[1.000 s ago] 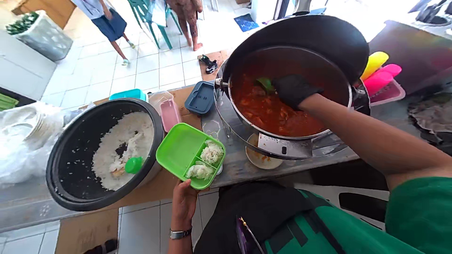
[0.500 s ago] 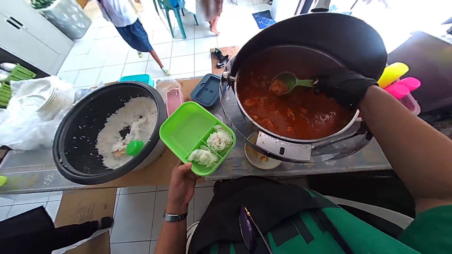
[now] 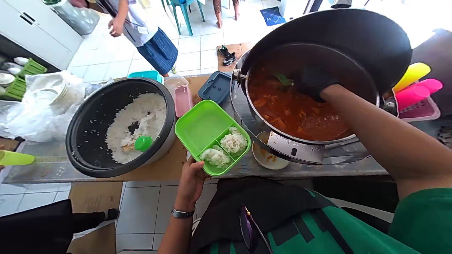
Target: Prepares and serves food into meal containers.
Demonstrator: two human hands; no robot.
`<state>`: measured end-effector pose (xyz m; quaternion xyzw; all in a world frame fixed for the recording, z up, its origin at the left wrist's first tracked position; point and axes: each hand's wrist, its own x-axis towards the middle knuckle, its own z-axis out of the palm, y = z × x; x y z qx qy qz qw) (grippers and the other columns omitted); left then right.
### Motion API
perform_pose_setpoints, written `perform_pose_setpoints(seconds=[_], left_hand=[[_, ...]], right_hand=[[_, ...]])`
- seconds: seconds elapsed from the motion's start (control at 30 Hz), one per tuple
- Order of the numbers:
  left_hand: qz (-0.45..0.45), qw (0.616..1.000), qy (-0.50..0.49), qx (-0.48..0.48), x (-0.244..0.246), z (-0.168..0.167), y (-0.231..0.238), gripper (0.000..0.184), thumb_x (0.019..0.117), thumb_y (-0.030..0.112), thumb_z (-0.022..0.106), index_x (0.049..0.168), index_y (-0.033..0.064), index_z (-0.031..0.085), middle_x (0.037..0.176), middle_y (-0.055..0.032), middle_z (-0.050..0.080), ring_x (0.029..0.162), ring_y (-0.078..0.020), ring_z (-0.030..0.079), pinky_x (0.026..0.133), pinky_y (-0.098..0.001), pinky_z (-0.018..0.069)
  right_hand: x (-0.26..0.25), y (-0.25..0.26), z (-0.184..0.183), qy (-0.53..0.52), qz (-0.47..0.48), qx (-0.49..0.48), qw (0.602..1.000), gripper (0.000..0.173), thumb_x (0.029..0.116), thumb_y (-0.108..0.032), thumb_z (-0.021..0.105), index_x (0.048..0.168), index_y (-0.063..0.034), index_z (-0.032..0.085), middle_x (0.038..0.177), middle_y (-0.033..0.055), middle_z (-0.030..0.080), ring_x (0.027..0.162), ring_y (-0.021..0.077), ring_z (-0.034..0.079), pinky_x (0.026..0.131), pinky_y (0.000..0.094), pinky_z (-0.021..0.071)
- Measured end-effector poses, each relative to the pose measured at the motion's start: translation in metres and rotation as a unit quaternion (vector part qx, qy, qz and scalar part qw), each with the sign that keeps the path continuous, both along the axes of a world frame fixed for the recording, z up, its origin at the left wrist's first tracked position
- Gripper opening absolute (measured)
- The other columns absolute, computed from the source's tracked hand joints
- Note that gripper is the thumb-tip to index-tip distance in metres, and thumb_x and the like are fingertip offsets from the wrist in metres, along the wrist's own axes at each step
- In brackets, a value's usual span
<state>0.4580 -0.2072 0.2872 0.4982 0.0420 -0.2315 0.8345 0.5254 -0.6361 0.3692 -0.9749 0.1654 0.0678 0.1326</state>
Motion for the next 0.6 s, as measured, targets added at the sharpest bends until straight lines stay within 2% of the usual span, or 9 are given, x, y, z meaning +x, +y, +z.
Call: perform_pose_setpoints(seconds=[0.1,0.2,0.27,0.37,0.43,0.5,0.53,0.57,0.6], left_hand=[[-0.003,1.0,0.005,-0.005,0.0,-0.003,0.005,0.059,0.0846,0.024,0.07,0.133,-0.0016,0.047,0.11,-0.0198,0.071,0.093,-0.0288,0.074,0.076,-0.0433,0.0648],[-0.011,1.0,0.003,-0.002,0.003,-0.003,0.003,0.061,0.0847,0.024,0.069,0.134,-0.0015,0.045,0.112,-0.0202,0.07,0.095,-0.0295,0.074,0.075,-0.0446,0.0648],[-0.017,1.0,0.002,-0.004,0.005,-0.001,0.002,0.061,0.0849,0.023,0.069,0.135,-0.0017,0.045,0.113,-0.0208,0.069,0.096,-0.03,0.074,0.076,-0.0453,0.0646],[-0.013,1.0,0.004,-0.009,0.007,0.002,0.002,0.06,0.084,0.022,0.07,0.134,-0.0017,0.045,0.112,-0.02,0.07,0.096,-0.029,0.074,0.076,-0.044,0.0647],[-0.01,1.0,0.005,-0.013,0.006,0.002,0.002,0.059,0.0841,0.022,0.069,0.133,-0.0016,0.046,0.111,-0.0194,0.07,0.094,-0.0282,0.074,0.075,-0.043,0.0648],[-0.013,1.0,0.004,-0.015,0.006,0.0,0.003,0.058,0.0852,0.022,0.068,0.133,-0.002,0.046,0.112,-0.0197,0.07,0.095,-0.0281,0.074,0.076,-0.0432,0.0647],[-0.014,1.0,0.003,-0.011,0.006,0.0,0.004,0.058,0.0854,0.022,0.067,0.133,-0.0019,0.045,0.112,-0.0198,0.07,0.095,-0.0282,0.074,0.076,-0.0435,0.0647],[-0.011,1.0,0.003,-0.008,0.006,0.0,0.006,0.059,0.0847,0.022,0.068,0.133,-0.0019,0.045,0.112,-0.0202,0.07,0.095,-0.0286,0.074,0.076,-0.0436,0.0648],[-0.008,1.0,0.004,-0.006,0.006,0.0,0.007,0.06,0.0838,0.022,0.069,0.134,-0.0021,0.046,0.113,-0.0206,0.069,0.095,-0.0291,0.074,0.075,-0.0438,0.0649]], right_hand=[[0.014,-0.008,-0.01,0.001,-0.016,0.022,1.0,0.025,0.1022,-0.013,0.058,0.122,-0.0084,0.073,0.12,0.0262,0.069,0.117,0.0484,0.062,0.096,0.0715,0.0452],[0.026,0.0,-0.015,-0.004,-0.047,0.07,0.996,0.026,0.1028,-0.013,0.056,0.122,-0.0035,0.071,0.121,0.0275,0.068,0.118,0.0473,0.062,0.098,0.0693,0.0449],[0.025,0.009,-0.017,-0.006,-0.071,0.142,0.987,0.026,0.1018,-0.01,0.058,0.124,-0.0026,0.07,0.119,0.0251,0.068,0.111,0.0409,0.064,0.096,0.063,0.0476],[0.014,0.016,-0.011,0.012,-0.088,0.226,0.97,0.025,0.1023,-0.006,0.057,0.125,-0.0011,0.066,0.108,0.0193,0.066,0.09,0.0267,0.06,0.084,0.0495,0.0492],[0.005,0.021,-0.001,0.035,-0.101,0.226,0.968,0.023,0.1046,-0.008,0.054,0.123,-0.0006,0.065,0.1,0.0147,0.063,0.082,0.0208,0.054,0.078,0.044,0.0466],[0.0,0.019,0.002,0.054,-0.089,0.185,0.977,0.022,0.1066,-0.011,0.052,0.118,0.0014,0.066,0.099,0.0168,0.063,0.083,0.0248,0.055,0.078,0.0475,0.0458],[-0.002,0.015,0.004,0.06,-0.075,0.161,0.982,0.023,0.1078,-0.012,0.051,0.118,0.002,0.067,0.102,0.0198,0.065,0.087,0.0287,0.059,0.081,0.051,0.0481],[-0.006,0.01,0.007,0.061,-0.071,0.152,0.984,0.025,0.1091,-0.013,0.048,0.12,0.002,0.066,0.104,0.02,0.065,0.088,0.0286,0.059,0.082,0.0503,0.0483],[-0.012,0.004,0.01,0.049,-0.079,0.155,0.984,0.025,0.1094,-0.013,0.048,0.12,0.0013,0.065,0.101,0.0176,0.064,0.084,0.0253,0.058,0.079,0.0459,0.049]])
